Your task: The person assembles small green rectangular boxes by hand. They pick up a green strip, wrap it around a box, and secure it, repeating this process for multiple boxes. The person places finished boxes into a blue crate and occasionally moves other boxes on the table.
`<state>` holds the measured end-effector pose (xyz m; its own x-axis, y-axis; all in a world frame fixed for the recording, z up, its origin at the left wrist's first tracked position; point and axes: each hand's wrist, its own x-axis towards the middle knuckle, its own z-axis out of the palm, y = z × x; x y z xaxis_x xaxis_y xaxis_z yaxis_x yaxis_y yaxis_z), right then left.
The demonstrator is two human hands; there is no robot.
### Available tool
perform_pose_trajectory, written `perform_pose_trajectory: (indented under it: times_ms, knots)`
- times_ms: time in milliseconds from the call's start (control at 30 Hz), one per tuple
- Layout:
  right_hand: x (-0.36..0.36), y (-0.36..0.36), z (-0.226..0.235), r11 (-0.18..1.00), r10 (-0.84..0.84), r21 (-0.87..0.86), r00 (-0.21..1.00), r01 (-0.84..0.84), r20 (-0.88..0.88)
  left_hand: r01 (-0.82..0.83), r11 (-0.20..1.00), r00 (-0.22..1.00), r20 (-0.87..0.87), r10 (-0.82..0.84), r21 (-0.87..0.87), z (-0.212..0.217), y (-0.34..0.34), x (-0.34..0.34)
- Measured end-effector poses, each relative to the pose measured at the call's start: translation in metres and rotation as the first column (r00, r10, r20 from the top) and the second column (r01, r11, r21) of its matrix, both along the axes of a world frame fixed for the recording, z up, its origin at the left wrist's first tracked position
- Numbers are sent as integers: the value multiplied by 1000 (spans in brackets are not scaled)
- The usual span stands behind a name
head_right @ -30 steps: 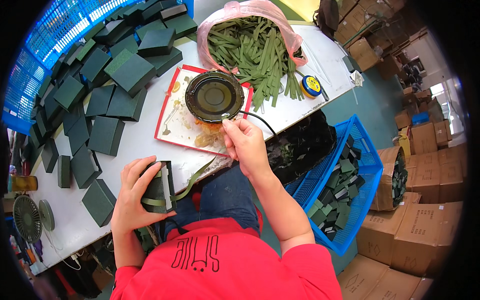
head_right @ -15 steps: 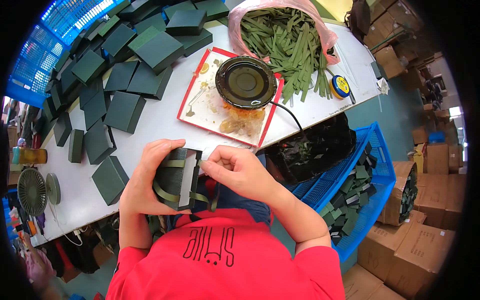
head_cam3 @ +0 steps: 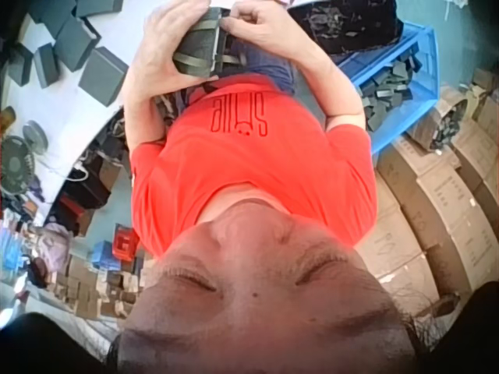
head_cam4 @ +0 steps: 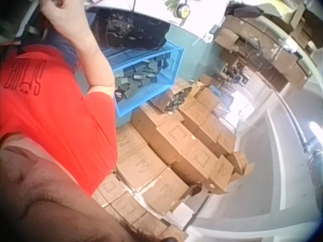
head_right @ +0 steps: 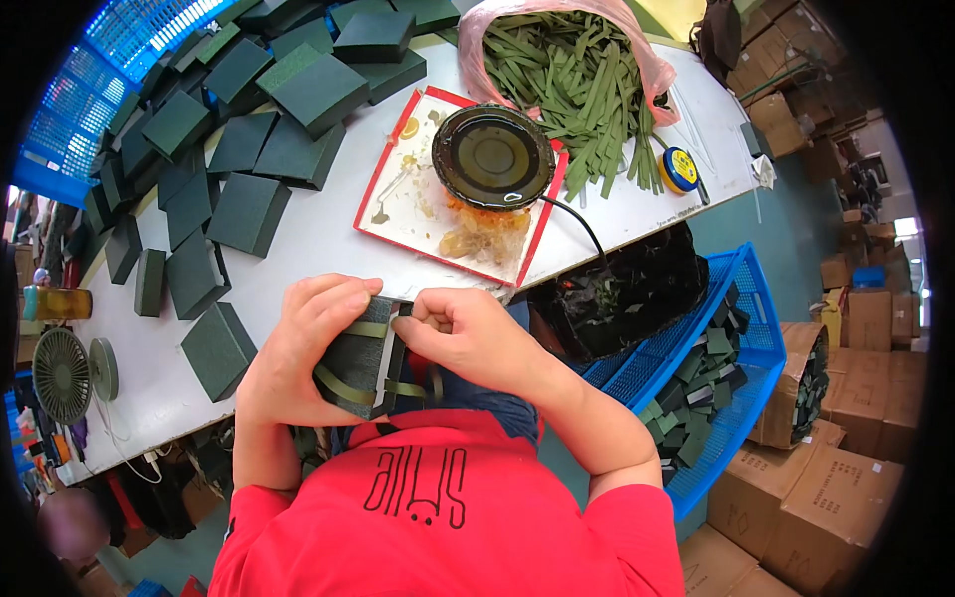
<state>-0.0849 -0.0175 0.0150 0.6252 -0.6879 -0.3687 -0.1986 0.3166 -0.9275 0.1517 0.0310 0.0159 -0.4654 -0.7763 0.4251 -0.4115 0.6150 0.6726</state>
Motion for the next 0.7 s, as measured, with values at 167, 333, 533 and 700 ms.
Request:
perform_pose_trajectory:
  times_ms: [167,333,533,700]
  knots:
    - [-1,-1,-14,1000,1,-30,1000,-1,15,-8,998,979,201,20,-63,5,0,-1]
    - [-6,-7,-3,988,-28,149,1000,27,1,-53,998,998,-24,54,24,-5,2,1]
    - [-23,3,-20,928,-357,-74,928,366,109,-85,996,996,-20,86,24,-7,3,3]
    - [-39,-4,-31,672,-634,-67,620,738,462,-136,991,986,-95,137,19,-12,11,12]
